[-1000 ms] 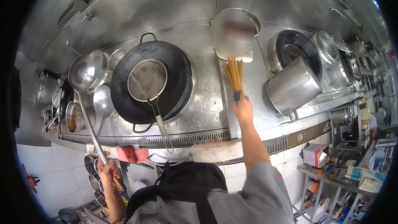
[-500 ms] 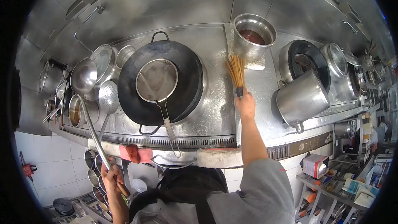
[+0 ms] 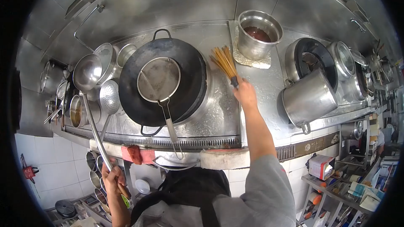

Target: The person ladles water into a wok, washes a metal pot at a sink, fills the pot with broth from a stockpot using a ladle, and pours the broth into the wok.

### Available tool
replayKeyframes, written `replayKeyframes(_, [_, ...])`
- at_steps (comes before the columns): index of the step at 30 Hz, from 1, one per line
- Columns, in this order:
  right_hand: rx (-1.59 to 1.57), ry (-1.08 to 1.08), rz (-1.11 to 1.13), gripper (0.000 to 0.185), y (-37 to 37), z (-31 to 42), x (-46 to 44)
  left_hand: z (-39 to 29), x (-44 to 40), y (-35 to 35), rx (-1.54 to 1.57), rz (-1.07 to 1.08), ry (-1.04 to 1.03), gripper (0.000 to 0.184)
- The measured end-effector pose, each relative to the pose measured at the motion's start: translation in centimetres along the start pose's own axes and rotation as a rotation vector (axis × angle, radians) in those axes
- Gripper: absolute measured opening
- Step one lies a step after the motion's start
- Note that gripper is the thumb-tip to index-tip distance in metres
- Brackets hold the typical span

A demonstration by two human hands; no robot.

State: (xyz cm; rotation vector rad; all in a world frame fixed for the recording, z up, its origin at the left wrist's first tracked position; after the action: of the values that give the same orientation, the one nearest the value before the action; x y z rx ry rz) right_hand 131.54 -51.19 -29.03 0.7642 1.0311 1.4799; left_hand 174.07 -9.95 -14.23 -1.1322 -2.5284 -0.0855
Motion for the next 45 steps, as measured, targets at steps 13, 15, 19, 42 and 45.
replayKeyframes(13, [-0.120, -0.152, 0.279, 0.054, 0.3, -1.3, 6.0, 0.8, 0.3, 0.4, -0.015, 0.050, 0.022, 0.037])
replayKeyframes(15, [0.002, -0.058, 0.106, 0.053, 0.9, -1.4, 3.1, 1.2, 0.2, 0.2, -0.036, 0.056, 0.024, 0.036])
replayKeyframes(19, [0.159, -0.097, 0.177, 0.039, -2.3, -1.3, -2.6, 0.9, 0.0, -1.2, 0.016, -0.003, 0.038, 0.034])
replayKeyframes(42, [-0.062, -0.149, 0.391, 0.048, -4.2, -2.4, 26.7, 0.1, 0.8, -0.2, 0.078, 0.043, -0.089, 0.037])
replayKeyframes(45, [-0.024, -0.136, 0.070, 0.026, -1.5, -3.9, 15.5, -0.2, 1.1, -0.3, 0.004, 0.038, -0.101, 0.039])
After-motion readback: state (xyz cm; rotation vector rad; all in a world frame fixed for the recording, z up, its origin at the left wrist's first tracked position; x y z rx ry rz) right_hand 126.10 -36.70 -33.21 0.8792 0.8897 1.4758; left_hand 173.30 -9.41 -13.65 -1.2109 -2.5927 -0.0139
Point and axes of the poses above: each hand's wrist, its own x-axis away from the middle knuckle, its own y-axis out of the back of the hand, z = x × y, the point moved 7 cm from there along -x, towards the middle knuckle, and after that the axes turned 5 degrees about x, right-handed, at the moved point
